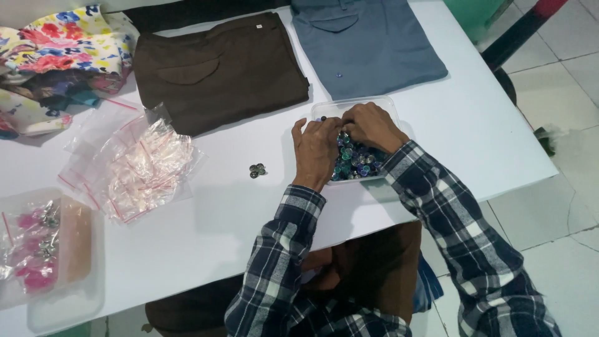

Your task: The person sorts small decorative buttons from a clear plastic container onto a white table. They pick up buttons one by one, place them in small piles, and occasionally adjust the arrangement. The task involves handling buttons and plastic bags on a table with folded shirts nearby.

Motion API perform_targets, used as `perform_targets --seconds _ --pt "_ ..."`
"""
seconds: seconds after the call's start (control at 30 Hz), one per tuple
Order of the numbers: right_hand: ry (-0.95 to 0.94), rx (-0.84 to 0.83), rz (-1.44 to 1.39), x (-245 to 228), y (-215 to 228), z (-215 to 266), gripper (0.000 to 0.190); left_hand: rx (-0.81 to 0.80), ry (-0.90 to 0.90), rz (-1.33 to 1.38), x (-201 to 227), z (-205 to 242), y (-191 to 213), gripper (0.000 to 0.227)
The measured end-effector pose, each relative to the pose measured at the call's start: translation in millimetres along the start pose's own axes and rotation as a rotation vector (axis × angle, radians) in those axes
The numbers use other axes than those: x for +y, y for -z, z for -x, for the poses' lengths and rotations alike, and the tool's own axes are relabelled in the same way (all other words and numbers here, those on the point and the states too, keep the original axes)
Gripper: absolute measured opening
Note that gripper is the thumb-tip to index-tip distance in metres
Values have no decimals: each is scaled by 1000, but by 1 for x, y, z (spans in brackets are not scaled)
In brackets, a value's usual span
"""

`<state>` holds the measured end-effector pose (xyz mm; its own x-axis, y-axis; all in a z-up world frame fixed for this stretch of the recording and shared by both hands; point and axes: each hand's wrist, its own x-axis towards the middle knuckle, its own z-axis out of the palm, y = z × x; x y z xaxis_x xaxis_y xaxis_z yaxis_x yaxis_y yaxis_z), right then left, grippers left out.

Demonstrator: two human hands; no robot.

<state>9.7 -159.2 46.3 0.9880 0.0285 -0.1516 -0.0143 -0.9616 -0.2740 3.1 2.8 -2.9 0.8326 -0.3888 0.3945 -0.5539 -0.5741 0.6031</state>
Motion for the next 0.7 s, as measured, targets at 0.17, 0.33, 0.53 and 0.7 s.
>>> perform_targets --seconds 0.17,0.33,0.53,0.7 --pt "30 12 -204 8 9 10 22 23 -1 -9 -3 0 -7 15" --pt "-6 21 -426 -1 37 38 21 40 8 -14 0 0 -5 14" --pt "-21 42 -511 1 52 49 22 8 -6 -37 0 2 -2 14" --pt "11 39 -417 8 49 43 21 10 -8 -59 1 1 -3 13"
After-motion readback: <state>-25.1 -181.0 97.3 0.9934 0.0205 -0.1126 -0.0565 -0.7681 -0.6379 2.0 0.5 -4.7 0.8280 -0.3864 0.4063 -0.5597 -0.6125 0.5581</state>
